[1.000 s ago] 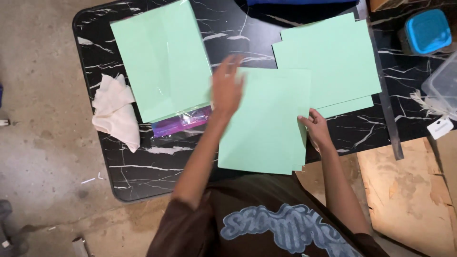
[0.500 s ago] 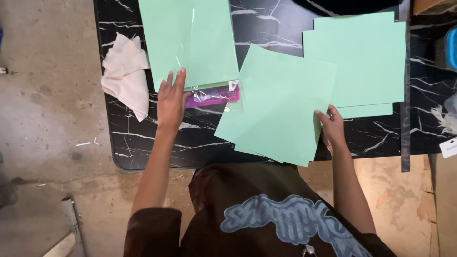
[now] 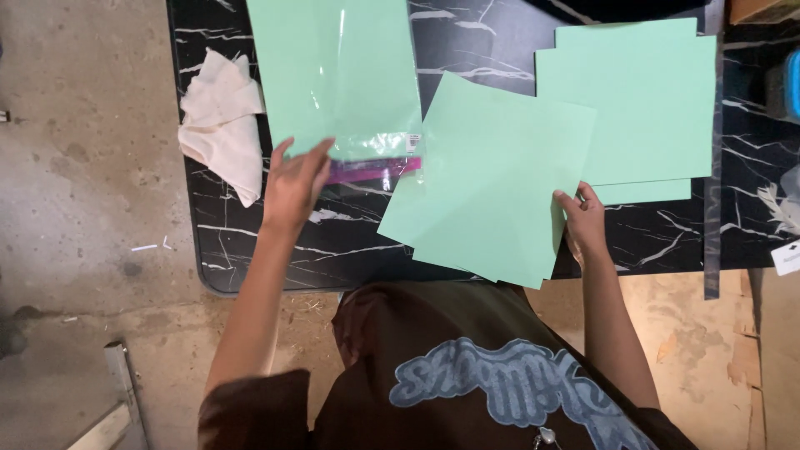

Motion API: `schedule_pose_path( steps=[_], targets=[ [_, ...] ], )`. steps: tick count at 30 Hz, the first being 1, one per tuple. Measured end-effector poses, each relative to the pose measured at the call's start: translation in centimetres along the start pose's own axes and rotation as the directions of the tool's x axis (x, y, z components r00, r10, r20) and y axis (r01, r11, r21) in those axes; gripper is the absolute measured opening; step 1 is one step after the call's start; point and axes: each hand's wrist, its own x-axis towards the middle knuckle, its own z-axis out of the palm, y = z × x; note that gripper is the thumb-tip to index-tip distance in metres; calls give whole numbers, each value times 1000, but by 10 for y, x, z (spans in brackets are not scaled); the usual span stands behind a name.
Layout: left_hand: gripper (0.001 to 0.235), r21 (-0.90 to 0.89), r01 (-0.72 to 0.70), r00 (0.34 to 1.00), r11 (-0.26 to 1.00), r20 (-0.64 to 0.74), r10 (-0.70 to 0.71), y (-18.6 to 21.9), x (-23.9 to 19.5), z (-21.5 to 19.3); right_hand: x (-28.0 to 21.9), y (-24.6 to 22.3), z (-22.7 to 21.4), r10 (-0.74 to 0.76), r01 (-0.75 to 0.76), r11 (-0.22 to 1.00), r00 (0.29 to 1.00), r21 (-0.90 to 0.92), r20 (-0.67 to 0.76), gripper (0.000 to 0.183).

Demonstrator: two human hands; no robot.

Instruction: The person separates light green paper sheets from a plastic-wrapped stack on a black marble-patterned table. They peel individual sheets from the pack, place them on a growing pile to the right, and continue separating sheets one by one throughout the clip.

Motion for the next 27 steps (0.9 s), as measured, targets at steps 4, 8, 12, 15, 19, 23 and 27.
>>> schedule_pose_path(
  steps=[4,8,12,15,19,23,27],
  targets=[
    [35,-22,63,981,998,184,-58,59,17,-47,5,3,-6,-1,1,1000,1000,-14,-18,39],
    [33,-32,45,925,998,380,-30,125,50,-105,-1,4,-6,9,-9,1000,1000,-29,3,41],
    [28,46,-143,869,989,483,103,156,67,-124,-5,-6,-3,-3,3,1000,1000,-27,1,41],
    [30,213,266,544,940,772,-329,96,44,-69,-2,1,-4,-19,18,999,1000,39,21,40],
    [51,230,720,85,654,907,-413,53,-26,10,7,15,-14,-60,56,992,998,111,37,41],
    [56,-327,859,168,-394,907,-386,74,-76,50,4,9,-8,-41,39,997,999,72,29,40],
    [47,-695,302,157,-653,712,-684,98,-93,73,-6,-3,-4,-12,12,1000,1000,11,18,39]
  ],
)
